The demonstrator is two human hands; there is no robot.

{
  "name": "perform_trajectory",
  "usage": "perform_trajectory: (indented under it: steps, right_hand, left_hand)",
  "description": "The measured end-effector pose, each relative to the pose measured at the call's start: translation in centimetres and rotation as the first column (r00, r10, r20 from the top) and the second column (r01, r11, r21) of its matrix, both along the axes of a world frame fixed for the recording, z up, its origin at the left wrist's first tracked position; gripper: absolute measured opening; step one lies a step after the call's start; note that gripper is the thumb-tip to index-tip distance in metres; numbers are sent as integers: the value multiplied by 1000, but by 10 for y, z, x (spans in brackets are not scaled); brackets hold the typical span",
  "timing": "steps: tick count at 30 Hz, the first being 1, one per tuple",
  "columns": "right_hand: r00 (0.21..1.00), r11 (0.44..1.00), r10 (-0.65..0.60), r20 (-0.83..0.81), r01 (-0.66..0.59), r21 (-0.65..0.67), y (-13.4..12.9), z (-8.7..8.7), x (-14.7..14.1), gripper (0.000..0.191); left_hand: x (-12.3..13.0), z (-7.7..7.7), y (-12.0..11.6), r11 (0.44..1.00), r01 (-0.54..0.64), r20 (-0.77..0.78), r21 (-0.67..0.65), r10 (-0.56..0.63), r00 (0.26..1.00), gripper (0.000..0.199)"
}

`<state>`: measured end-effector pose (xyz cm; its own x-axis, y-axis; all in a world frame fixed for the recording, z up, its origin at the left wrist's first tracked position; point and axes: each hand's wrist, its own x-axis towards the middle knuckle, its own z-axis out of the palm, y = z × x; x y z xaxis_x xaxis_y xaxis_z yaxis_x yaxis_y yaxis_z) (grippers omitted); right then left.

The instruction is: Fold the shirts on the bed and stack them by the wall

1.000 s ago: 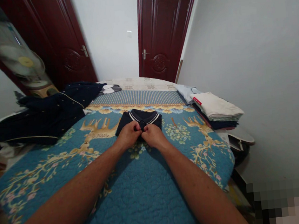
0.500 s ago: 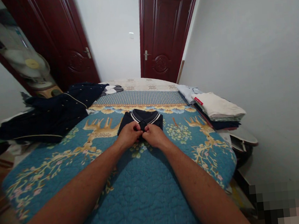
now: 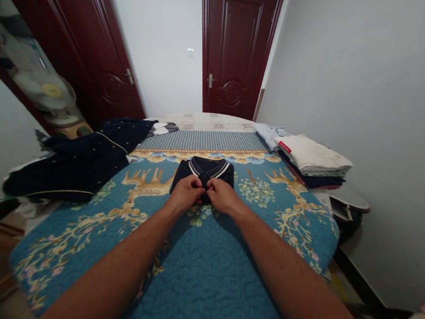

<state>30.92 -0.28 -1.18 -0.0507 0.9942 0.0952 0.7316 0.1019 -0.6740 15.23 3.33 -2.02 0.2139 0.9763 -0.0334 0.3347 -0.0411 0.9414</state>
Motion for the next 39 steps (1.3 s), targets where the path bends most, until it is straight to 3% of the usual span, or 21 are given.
perform_trajectory:
  steps: [9, 14, 19, 25, 32, 39]
  right_hand:
    - [995, 989, -52, 81, 40, 144, -8, -5, -11, 14]
    - [984, 988, -119, -129, 130, 83, -8, -13, -13, 10]
    - [927, 990, -116, -357, 135, 29, -6, -23, -11, 16]
    - [940, 980, -50, -337, 111, 165, -2, -26, -9, 11]
    - [940, 977, -69, -335, 131, 167, 3, -29, -5, 18]
    - [968, 966, -51, -248, 111, 233, -4, -21, -5, 23]
  left_hand:
    - [-2, -1, 0, 999, 8, 137, -42, -3, 991, 19]
    - [-3, -3, 2, 999, 22, 165, -45, -14, 986, 21]
    - [-4, -4, 3, 998, 39, 200, -43, -30, 979, 22]
    - [-4, -4, 1, 998, 46, 224, -47, -34, 974, 21]
    - [-5, -3, 1, 993, 72, 302, -89, -42, 952, 18]
    - [-6, -5, 4, 991, 100, 322, -89, -67, 945, 20]
